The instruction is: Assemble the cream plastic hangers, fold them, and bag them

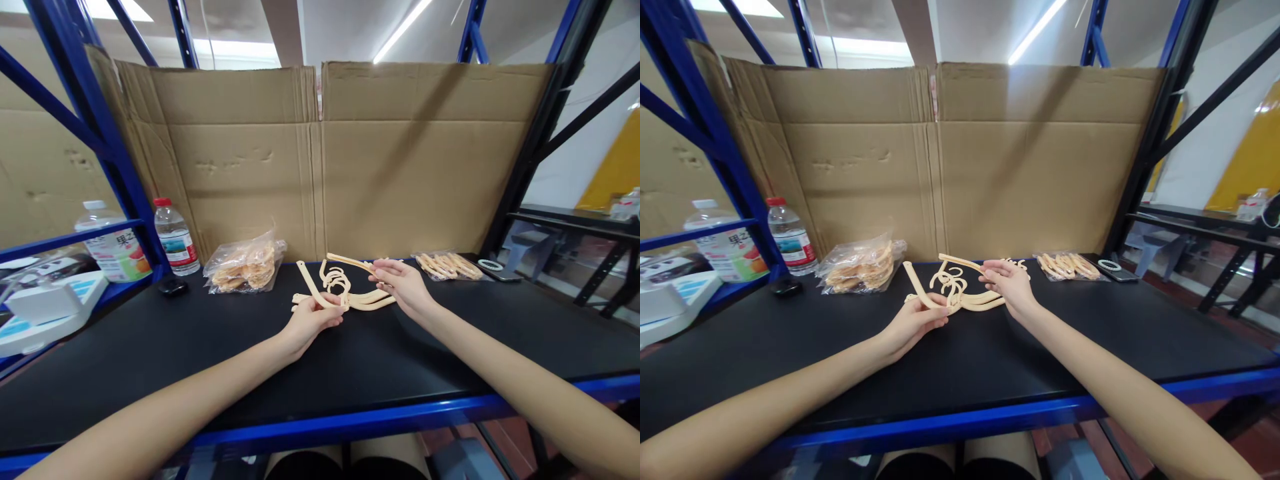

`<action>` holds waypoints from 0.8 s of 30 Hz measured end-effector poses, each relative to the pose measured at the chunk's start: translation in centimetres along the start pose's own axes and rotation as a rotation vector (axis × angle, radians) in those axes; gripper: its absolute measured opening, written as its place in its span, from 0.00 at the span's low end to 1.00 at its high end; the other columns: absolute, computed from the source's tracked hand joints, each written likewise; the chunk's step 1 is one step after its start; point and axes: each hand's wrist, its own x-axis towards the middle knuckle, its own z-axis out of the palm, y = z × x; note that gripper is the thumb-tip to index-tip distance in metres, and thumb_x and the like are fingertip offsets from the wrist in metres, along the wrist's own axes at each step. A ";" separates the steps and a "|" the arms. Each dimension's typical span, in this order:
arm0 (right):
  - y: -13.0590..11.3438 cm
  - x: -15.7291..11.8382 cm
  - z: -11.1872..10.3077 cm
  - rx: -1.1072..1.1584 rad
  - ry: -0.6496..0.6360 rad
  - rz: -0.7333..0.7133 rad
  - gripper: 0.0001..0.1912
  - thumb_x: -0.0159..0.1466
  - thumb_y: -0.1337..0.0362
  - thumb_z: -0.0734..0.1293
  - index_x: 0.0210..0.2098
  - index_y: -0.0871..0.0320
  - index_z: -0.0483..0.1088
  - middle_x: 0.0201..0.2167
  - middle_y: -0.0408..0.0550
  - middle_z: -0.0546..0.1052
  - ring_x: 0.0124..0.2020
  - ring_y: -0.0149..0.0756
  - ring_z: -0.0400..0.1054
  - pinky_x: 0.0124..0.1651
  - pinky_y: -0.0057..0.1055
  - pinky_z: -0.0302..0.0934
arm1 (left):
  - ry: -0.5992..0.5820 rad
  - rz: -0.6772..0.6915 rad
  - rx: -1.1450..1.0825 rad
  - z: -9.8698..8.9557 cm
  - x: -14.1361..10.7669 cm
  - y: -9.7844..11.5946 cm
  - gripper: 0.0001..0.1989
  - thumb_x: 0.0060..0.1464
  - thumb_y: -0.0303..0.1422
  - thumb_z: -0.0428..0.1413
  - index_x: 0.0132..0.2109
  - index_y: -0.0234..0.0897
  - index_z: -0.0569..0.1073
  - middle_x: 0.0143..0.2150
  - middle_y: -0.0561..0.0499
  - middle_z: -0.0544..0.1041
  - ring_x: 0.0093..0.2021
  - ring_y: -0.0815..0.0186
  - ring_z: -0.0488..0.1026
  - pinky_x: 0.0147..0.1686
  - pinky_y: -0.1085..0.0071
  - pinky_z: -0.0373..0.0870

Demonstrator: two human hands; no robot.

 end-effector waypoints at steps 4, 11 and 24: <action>0.3 0.1 0.2 0.125 0.010 0.108 0.18 0.48 0.77 0.71 0.38 0.55 0.74 0.35 0.43 0.74 0.28 0.26 0.71 0.29 0.22 0.68 | -0.006 0.001 0.013 0.0 0.1 -0.1 0.16 0.35 0.30 0.68 0.32 0.32 0.73 0.28 0.54 0.74 0.29 0.72 0.72 0.34 0.75 0.68; 0.7 -0.6 1.1 0.206 -0.133 0.336 0.17 0.51 0.83 0.63 0.35 0.60 0.73 0.25 0.43 0.72 0.29 0.25 0.70 0.43 0.24 0.69 | -0.019 0.012 0.030 0.0 0.1 -0.1 0.14 0.35 0.29 0.68 0.31 0.32 0.72 0.28 0.53 0.74 0.30 0.70 0.73 0.36 0.73 0.69; 1.0 -2.3 1.7 -0.147 -0.523 0.165 0.14 0.52 0.61 0.73 0.35 0.60 0.70 0.30 0.43 0.74 0.29 0.28 0.68 0.35 0.28 0.65 | -0.111 0.123 0.171 -0.1 0.1 -0.2 0.10 0.38 0.30 0.67 0.29 0.33 0.74 0.29 0.52 0.75 0.32 0.68 0.71 0.37 0.72 0.67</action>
